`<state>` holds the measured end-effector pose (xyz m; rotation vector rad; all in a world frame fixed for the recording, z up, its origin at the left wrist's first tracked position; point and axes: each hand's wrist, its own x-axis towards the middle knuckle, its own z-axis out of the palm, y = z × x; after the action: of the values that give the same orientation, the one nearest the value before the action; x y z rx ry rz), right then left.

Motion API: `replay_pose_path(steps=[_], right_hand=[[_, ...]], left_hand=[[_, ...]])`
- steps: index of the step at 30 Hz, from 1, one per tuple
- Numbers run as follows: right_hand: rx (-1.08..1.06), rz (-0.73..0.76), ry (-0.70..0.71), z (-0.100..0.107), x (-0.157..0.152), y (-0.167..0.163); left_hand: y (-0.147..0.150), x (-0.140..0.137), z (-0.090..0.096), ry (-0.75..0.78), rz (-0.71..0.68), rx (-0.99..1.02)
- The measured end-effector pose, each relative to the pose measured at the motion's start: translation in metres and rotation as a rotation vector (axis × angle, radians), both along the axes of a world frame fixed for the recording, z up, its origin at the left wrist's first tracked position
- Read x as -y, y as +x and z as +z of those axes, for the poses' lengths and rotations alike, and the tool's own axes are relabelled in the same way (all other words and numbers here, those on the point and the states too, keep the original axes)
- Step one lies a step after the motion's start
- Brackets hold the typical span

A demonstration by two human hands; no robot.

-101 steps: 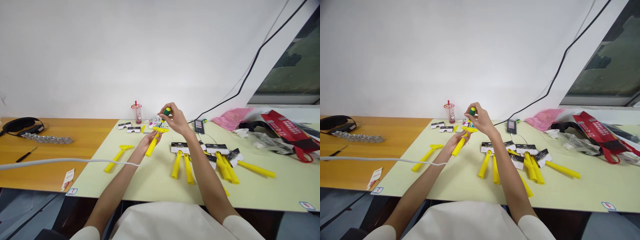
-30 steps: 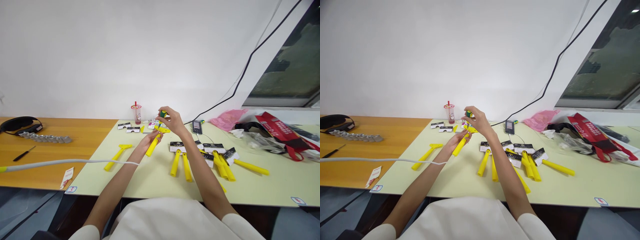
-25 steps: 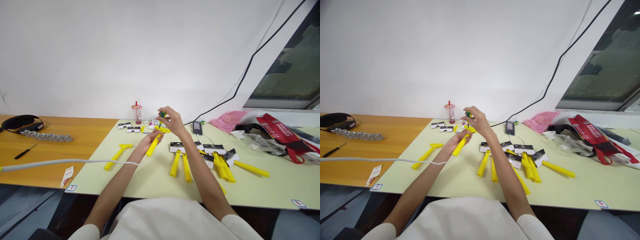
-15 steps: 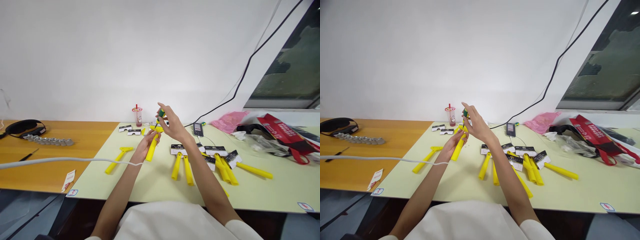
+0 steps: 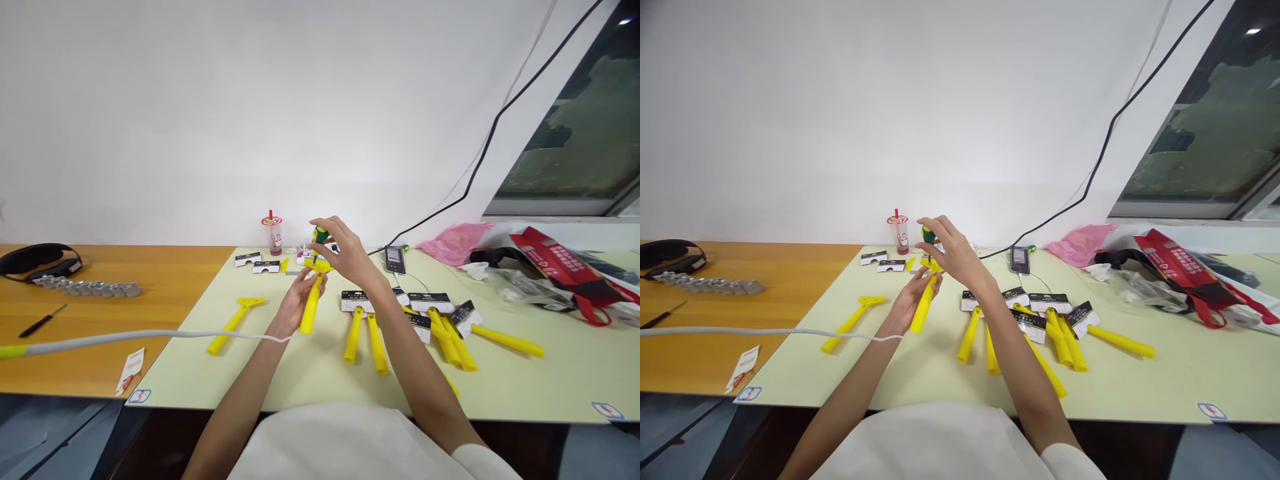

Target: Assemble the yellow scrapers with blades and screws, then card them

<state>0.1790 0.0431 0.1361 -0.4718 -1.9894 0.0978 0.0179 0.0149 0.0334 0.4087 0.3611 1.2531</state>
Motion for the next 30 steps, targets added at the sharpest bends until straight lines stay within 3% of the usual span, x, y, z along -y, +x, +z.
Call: replay_pose_path(steps=[6,10,19,30], right_hand=[[-0.02,0.02,-0.086,-0.008,-0.009,0.001],[-0.013,0.012,-0.047,-0.004,-0.003,0.001],[0.058,0.064,-0.148,0.005,0.009,0.008],[0.09,-0.059,-0.037,0.004,0.007,0.006]], left_hand=[[-0.005,-0.006,-0.004,-0.031,0.036,0.016],[-0.005,-0.006,-0.007,-0.014,0.037,0.011],[-0.002,-0.006,-0.011,-0.038,0.031,0.015],[0.0,-0.004,-0.01,-0.049,0.045,0.011]])
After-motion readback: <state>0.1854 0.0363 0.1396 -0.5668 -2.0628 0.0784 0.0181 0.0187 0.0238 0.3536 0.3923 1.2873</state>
